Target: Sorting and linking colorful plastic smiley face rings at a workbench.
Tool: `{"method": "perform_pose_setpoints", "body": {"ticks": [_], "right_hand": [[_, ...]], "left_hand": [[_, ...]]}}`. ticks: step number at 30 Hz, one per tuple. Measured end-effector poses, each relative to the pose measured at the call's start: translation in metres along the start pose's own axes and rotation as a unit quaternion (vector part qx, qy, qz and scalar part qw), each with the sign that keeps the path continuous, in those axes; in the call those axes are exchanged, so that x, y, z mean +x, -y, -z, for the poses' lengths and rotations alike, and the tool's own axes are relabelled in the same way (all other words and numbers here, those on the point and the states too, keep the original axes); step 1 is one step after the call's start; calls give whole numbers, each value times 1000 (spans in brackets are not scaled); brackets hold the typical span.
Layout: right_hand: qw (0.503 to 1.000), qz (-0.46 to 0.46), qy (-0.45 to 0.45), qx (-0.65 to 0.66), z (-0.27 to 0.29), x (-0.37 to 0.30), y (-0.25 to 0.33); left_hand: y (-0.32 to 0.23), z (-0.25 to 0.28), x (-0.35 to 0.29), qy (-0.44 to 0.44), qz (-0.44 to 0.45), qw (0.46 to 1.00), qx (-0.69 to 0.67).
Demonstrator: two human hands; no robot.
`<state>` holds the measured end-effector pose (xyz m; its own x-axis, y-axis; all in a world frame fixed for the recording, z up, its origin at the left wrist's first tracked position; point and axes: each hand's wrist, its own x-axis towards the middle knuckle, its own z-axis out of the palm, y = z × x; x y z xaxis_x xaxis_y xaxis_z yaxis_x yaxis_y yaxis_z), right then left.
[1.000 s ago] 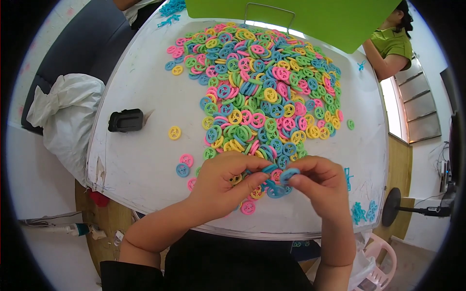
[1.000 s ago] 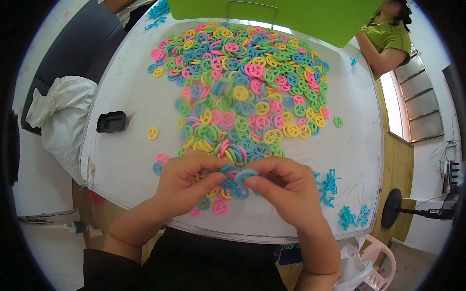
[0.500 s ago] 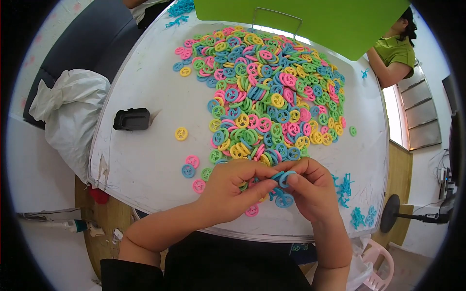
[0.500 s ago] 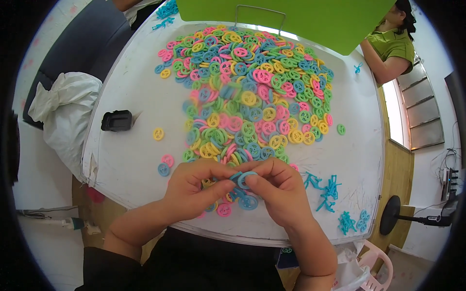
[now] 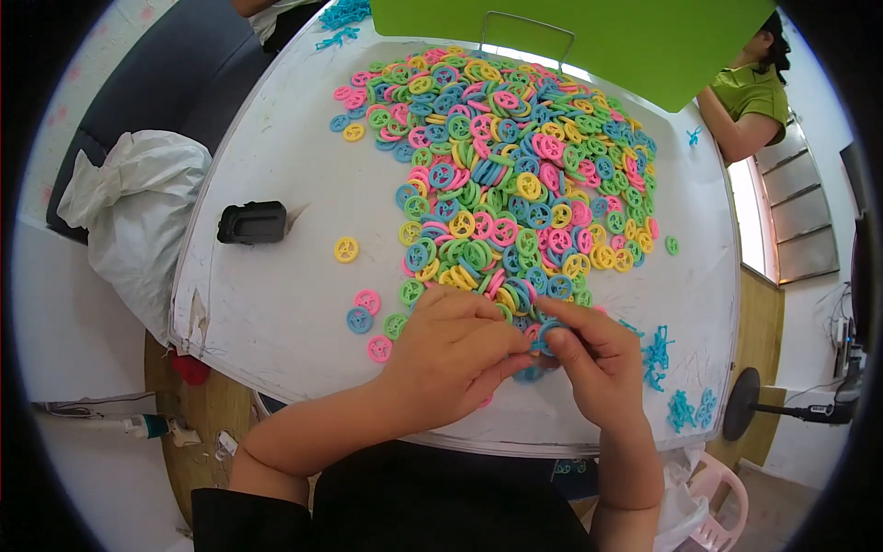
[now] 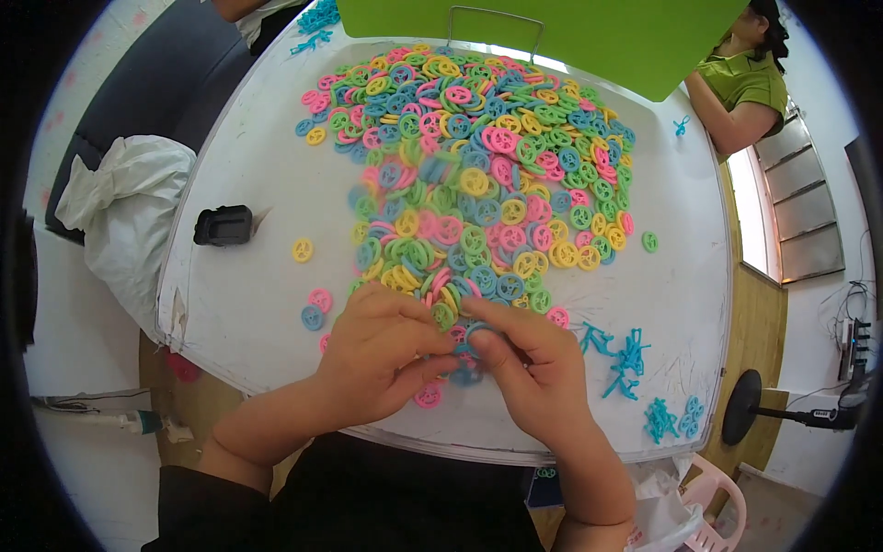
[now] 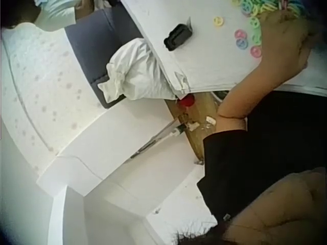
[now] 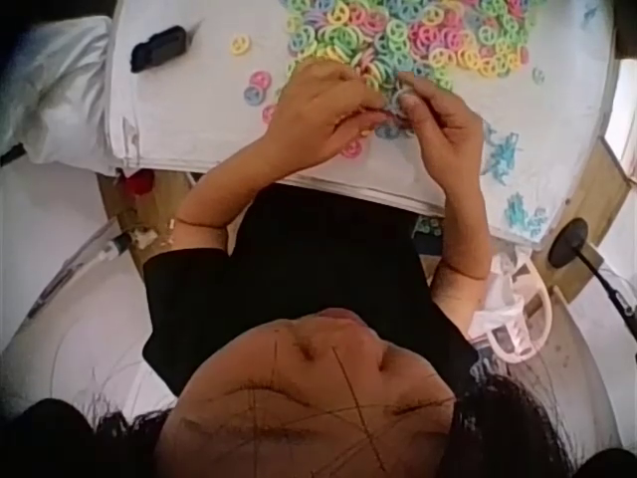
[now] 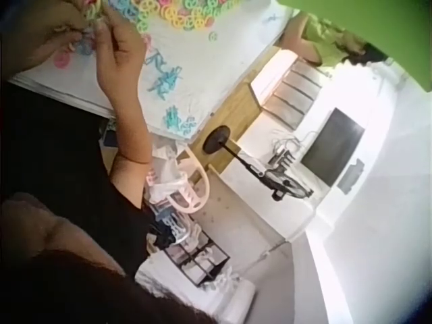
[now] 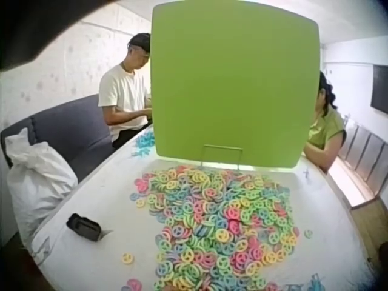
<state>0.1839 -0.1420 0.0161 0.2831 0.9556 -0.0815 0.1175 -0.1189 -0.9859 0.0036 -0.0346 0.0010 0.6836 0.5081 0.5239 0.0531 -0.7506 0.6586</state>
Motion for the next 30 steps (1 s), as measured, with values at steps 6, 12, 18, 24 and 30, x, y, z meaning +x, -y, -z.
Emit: {"method": "perform_pose_setpoints", "body": {"ticks": [6, 12, 18, 24, 30], "right_hand": [[989, 41, -27, 139, 2, -3, -21], [978, 194, 0, -79, 1, 0, -3], [989, 131, 56, -25, 9, 1, -10], [901, 309, -5, -305, 5, 2, 2], [906, -171, 126, 366, 17, -4, 5]], "left_hand": [[4, 2, 3, 36, 54, 990, -122], [5, 5, 0, 35, 116, 973, -198], [5, 5, -1, 35, 120, 970, -210], [0, 1, -3, 36, 172, 967, -186], [10, -5, -2, -5, -5, 990, -142]]}}
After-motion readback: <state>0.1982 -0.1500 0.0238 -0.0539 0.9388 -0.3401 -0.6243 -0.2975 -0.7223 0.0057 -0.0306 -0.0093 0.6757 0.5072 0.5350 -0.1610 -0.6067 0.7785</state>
